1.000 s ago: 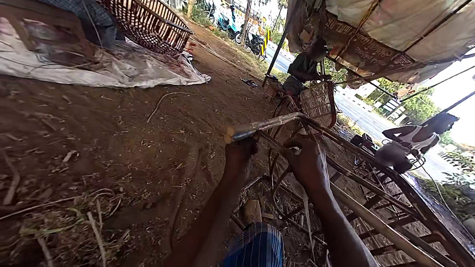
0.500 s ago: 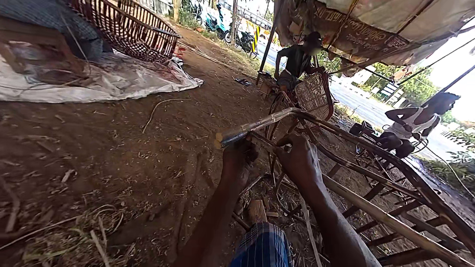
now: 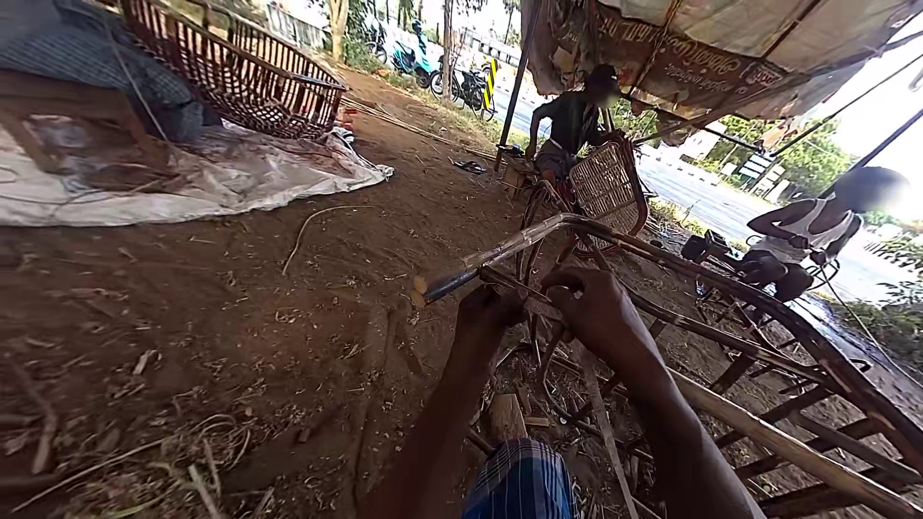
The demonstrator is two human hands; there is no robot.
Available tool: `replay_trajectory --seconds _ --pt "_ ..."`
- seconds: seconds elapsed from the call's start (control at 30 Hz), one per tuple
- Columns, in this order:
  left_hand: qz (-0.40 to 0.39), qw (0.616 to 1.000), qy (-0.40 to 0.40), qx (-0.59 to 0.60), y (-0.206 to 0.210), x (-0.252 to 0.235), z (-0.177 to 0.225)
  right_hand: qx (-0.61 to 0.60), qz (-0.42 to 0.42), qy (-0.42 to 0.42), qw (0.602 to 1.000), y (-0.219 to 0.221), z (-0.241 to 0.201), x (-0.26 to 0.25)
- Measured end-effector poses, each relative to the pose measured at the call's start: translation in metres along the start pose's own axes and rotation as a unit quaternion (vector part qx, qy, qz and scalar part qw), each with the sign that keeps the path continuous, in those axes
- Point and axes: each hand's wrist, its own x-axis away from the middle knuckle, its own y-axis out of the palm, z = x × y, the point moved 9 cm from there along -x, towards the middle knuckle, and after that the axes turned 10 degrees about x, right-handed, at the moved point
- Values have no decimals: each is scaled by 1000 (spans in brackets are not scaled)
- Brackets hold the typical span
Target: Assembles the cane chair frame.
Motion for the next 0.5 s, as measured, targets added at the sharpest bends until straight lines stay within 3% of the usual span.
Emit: replay_trajectory --seconds 0.13,0.33,0.5 --pt "7 1000 7 -23 2 -1 -1 25 40 -34 998 -7 5 -6" --pt "-12 1000 6 -15 1 -1 1 -71 1 -37 997 -3 11 -15" --pt "-6 999 -41 12 -2 -1 0 -3 43 -108 993 -7 -1 -17"
